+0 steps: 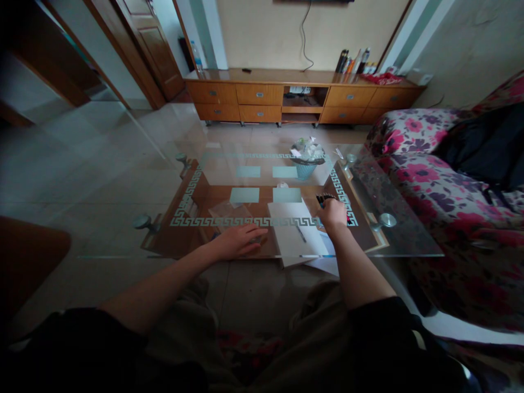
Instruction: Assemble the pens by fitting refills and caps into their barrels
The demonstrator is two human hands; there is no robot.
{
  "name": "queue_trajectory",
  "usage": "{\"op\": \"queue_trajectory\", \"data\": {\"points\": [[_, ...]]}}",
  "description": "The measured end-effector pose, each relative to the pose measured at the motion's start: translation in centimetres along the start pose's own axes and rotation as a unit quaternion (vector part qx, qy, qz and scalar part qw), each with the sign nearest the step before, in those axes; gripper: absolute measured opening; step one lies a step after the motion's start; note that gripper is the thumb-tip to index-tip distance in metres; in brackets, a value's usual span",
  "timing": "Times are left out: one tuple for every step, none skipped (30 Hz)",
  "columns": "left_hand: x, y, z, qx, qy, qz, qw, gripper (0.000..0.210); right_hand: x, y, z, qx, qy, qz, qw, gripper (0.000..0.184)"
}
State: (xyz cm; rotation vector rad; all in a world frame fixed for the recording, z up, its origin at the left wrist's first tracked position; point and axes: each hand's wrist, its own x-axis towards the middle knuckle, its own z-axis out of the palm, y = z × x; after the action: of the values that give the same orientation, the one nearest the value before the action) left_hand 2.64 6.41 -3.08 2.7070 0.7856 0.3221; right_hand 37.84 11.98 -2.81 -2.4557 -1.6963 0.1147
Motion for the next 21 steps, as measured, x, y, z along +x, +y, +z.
{"op": "queue_trajectory", "data": {"points": [[0.0, -0.1, 0.0, -0.001, 0.000, 0.002, 1.000, 0.041, 0.1, -0.1, 0.2, -0.007, -0.005, -0.001, 1.000, 0.033], [0.0, -0.2, 0.0, -0.004, -0.001, 0.004, 1.000, 0.039, 0.2, -0.2, 0.4, -0.013, -0.011, -0.002, 1.000, 0.032], [-0.1, -0.3, 0.0, -0.007, -0.002, 0.005, 1.000, 0.037, 0.2, -0.2, 0.6, -0.018, -0.016, -0.001, 1.000, 0.031], [-0.1, -0.4, 0.0, -0.010, -0.002, 0.005, 1.000, 0.035, 0.2, -0.2, 0.7, -0.021, -0.018, -0.002, 1.000, 0.031], [-0.1, -0.6, -0.1, -0.013, 0.000, 0.005, 1.000, 0.033, 0.2, -0.2, 0.7, -0.024, -0.019, -0.004, 1.000, 0.030], [-0.2, -0.8, -0.2, -0.012, 0.003, 0.003, 1.000, 0.031, 0.1, -0.2, 0.7, -0.026, -0.018, -0.006, 0.999, 0.030], [-0.3, -1.0, -0.3, -0.008, 0.008, -0.003, 1.000, 0.030, 0.1, -0.2, 0.7, -0.029, -0.017, -0.008, 0.999, 0.030], [-0.3, -1.2, -0.4, -0.001, 0.014, -0.010, 1.000, 0.030, -0.1, -0.2, 0.5, -0.031, -0.015, -0.009, 0.999, 0.030], [-0.4, -1.5, -0.5, 0.007, 0.019, -0.021, 1.000, 0.030, -0.2, -0.4, 0.4, -0.034, -0.009, -0.008, 0.999, 0.031], [-0.5, -1.7, -0.6, 0.016, 0.022, -0.033, 0.999, 0.031, -0.5, -0.6, 0.2, -0.036, -0.003, -0.008, 0.999, 0.032], [-0.7, -1.8, -0.6, 0.024, 0.022, -0.047, 0.998, 0.034, -0.8, -1.0, 0.0, -0.036, -0.001, -0.012, 0.999, 0.033], [-0.8, -1.9, -0.6, 0.031, 0.020, -0.064, 0.997, 0.038, -1.1, -1.4, -0.1, -0.033, -0.005, -0.023, 0.999, 0.035], [-1.0, -2.0, -0.4, 0.037, 0.015, -0.081, 0.996, 0.043, -1.6, -1.9, -0.2, -0.026, -0.020, -0.044, 0.998, 0.035], [-1.3, -2.0, -0.3, 0.044, 0.010, -0.100, 0.994, 0.048, -2.2, -2.5, -0.3, -0.012, -0.046, -0.079, 0.996, 0.035], [-1.5, -2.1, -0.1, 0.050, 0.004, -0.121, 0.991, 0.055, -2.9, -3.0, -0.2, 0.009, -0.080, -0.130, 0.988, 0.035], [-1.8, -2.1, 0.2, 0.055, -0.002, -0.141, 0.988, 0.062, -3.7, -3.5, -0.2, 0.038, -0.100, -0.185, 0.977, 0.040], [-2.0, -2.1, 0.5, 0.059, -0.010, -0.160, 0.985, 0.071, -4.5, -4.0, -0.1, 0.064, -0.106, -0.242, 0.962, 0.050], [-2.2, -2.1, 0.8, 0.064, -0.016, -0.181, 0.981, 0.079, -5.3, -4.3, 0.1, 0.079, -0.109, -0.294, 0.946, 0.065], [-2.4, -2.1, 1.1, 0.069, -0.021, -0.200, 0.977, 0.086, -6.1, -4.6, 0.2, 0.077, -0.120, -0.332, 0.932, 0.080], [-2.5, -2.1, 1.4, 0.074, -0.027, -0.217, 0.973, 0.090, -6.8, -4.8, 0.4, 0.069, -0.132, -0.346, 0.926, 0.091], [-2.6, -2.2, 1.6, 0.078, -0.033, -0.233, 0.969, 0.093, -7.4, -5.0, 0.6, 0.057, -0.146, -0.348, 0.925, 0.099]]}}
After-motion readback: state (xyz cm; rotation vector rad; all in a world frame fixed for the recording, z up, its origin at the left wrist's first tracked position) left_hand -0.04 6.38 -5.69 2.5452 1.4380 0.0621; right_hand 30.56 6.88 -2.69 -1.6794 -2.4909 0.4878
